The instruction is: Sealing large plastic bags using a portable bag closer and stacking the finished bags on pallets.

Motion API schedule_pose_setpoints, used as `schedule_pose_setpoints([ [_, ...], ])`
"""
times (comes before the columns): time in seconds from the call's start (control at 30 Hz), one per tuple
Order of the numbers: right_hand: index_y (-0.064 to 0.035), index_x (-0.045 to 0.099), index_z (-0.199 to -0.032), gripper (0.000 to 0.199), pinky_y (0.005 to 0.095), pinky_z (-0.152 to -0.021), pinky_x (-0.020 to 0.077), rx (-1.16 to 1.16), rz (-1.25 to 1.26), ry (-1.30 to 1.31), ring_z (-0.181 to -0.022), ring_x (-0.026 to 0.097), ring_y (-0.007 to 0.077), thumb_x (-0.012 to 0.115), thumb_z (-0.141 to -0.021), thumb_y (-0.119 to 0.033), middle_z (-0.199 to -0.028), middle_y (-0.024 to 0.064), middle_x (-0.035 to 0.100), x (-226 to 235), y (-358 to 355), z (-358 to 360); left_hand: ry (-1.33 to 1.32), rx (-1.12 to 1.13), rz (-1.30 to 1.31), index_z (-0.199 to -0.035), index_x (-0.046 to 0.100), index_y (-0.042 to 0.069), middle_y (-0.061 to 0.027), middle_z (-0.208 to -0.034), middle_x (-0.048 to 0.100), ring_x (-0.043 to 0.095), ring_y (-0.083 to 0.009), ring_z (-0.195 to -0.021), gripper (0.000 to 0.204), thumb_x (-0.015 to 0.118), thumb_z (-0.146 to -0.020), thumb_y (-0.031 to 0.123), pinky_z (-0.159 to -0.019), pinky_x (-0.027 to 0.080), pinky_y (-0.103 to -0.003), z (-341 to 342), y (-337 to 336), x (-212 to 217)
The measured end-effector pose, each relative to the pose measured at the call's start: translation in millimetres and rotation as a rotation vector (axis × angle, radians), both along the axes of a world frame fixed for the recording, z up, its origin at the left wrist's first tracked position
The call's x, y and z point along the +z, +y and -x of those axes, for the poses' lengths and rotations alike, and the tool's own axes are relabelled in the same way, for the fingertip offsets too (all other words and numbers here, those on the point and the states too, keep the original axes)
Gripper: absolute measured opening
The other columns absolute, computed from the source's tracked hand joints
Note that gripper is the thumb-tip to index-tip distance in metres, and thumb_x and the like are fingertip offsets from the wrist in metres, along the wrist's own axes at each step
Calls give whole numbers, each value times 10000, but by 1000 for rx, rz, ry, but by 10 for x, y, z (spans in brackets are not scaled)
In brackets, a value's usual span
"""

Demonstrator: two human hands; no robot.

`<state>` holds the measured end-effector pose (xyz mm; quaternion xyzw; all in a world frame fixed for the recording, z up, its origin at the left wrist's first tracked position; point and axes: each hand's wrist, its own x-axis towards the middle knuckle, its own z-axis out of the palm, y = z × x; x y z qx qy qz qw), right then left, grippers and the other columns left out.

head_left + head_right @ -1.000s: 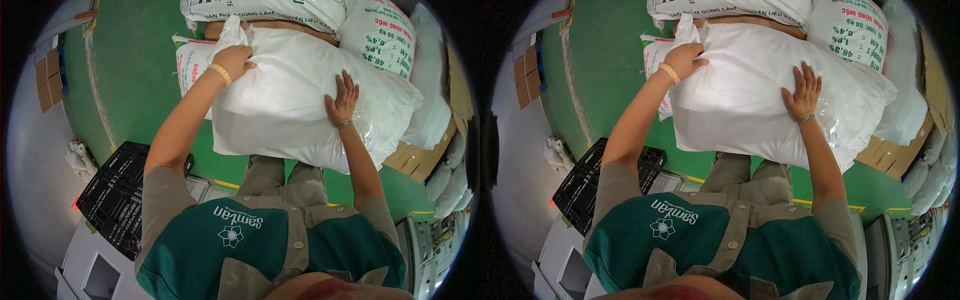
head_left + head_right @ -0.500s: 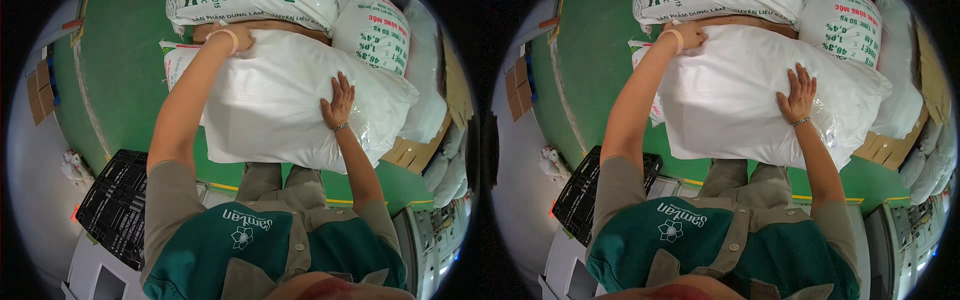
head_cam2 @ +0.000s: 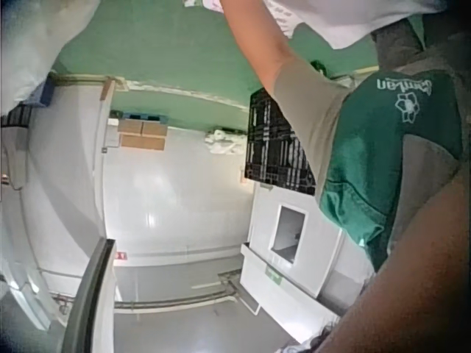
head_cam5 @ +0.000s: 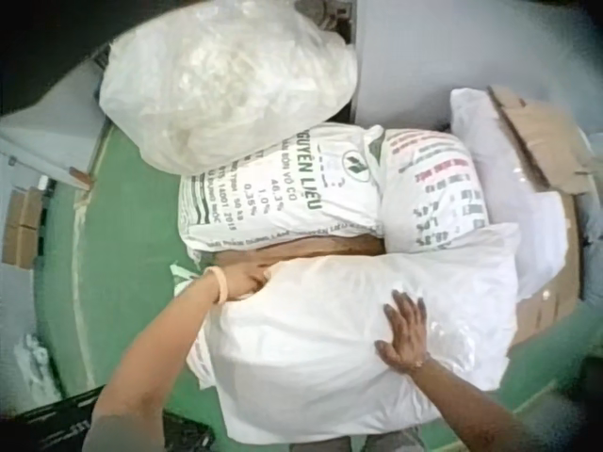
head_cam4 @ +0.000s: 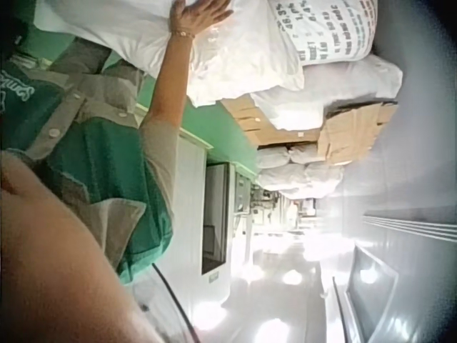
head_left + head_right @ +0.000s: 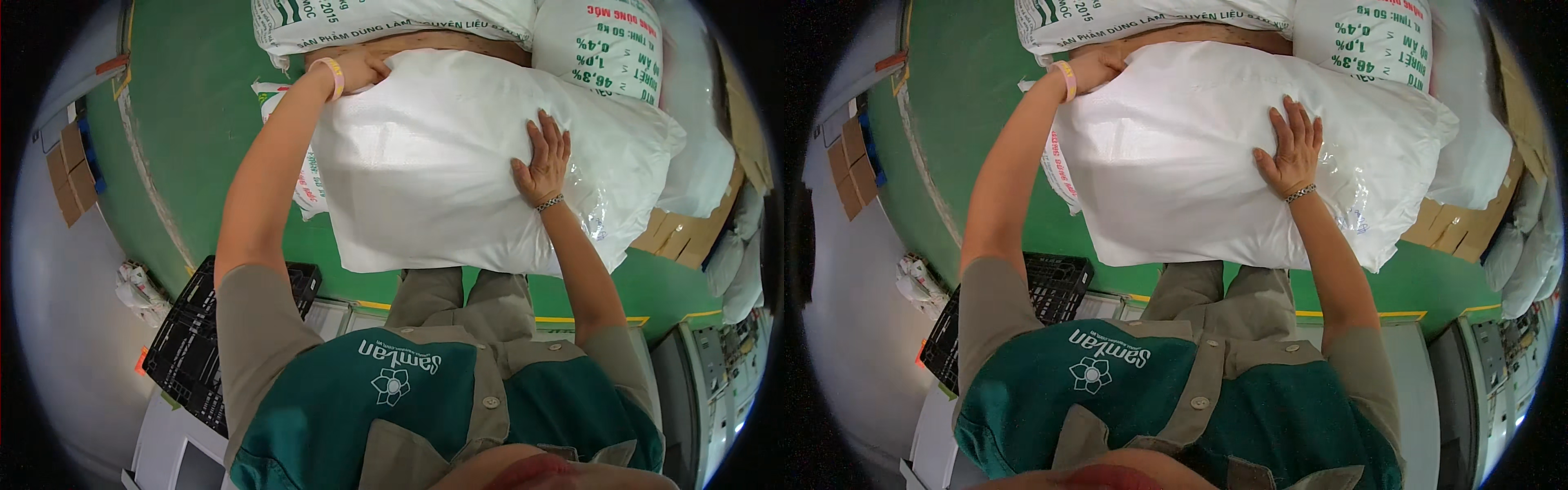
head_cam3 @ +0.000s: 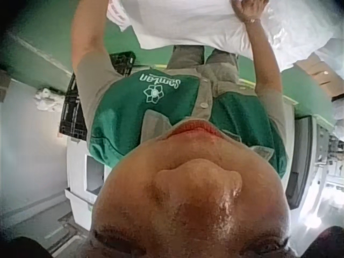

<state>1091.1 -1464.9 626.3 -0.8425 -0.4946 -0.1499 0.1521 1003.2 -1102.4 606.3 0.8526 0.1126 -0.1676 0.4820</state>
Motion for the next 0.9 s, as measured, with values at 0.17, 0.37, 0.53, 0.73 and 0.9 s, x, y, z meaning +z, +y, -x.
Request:
schedule_pose_setpoints([
  [0.17,-164,382,-1210,572,477,-994,98,-39,6,10,-1209,260,279,444,-741,-484,-1323,72,294,-39,10,57,-170,219,-821,-854,634,99,-109,-857,601,576,-250,-764,190,499,-752,186,-720,427,-306,-97,-237,321],
  [0.37,-164,381,-1210,572,484,-992,107,1,-9,8,-1205,265,278,445,-738,-480,-1318,67,296,41,206,143,-254,176,-353,-778,634,112,-133,-700,591,576,-265,-706,195,517,-726,260,-681,439,-322,-66,306,-170],
  [0.53,-168,376,-1213,576,490,-990,106,-21,8,2,-1202,267,286,447,-736,-482,-1318,67,296,-28,155,121,-181,127,-987,-881,632,151,-59,-870,622,569,-253,-862,291,430,-780,335,-843,375,-377,-75,-164,297],
  [0.73,-176,369,-1218,587,486,-990,104,-29,-3,9,-1203,267,285,458,-727,-484,-1320,70,292,-50,164,170,79,11,-879,-1013,583,170,-85,-1107,531,487,-256,-1039,321,398,-805,331,-936,247,-521,-176,-117,153],
  [0.9,-183,397,-1203,567,482,-991,108,-40,-18,31,-1202,271,279,470,-719,-468,-1317,70,297,-68,205,233,22,-311,-849,-1056,549,129,-87,-1166,484,447,-220,-1090,328,387,-825,296,-982,221,-495,-422,387,-357],
])
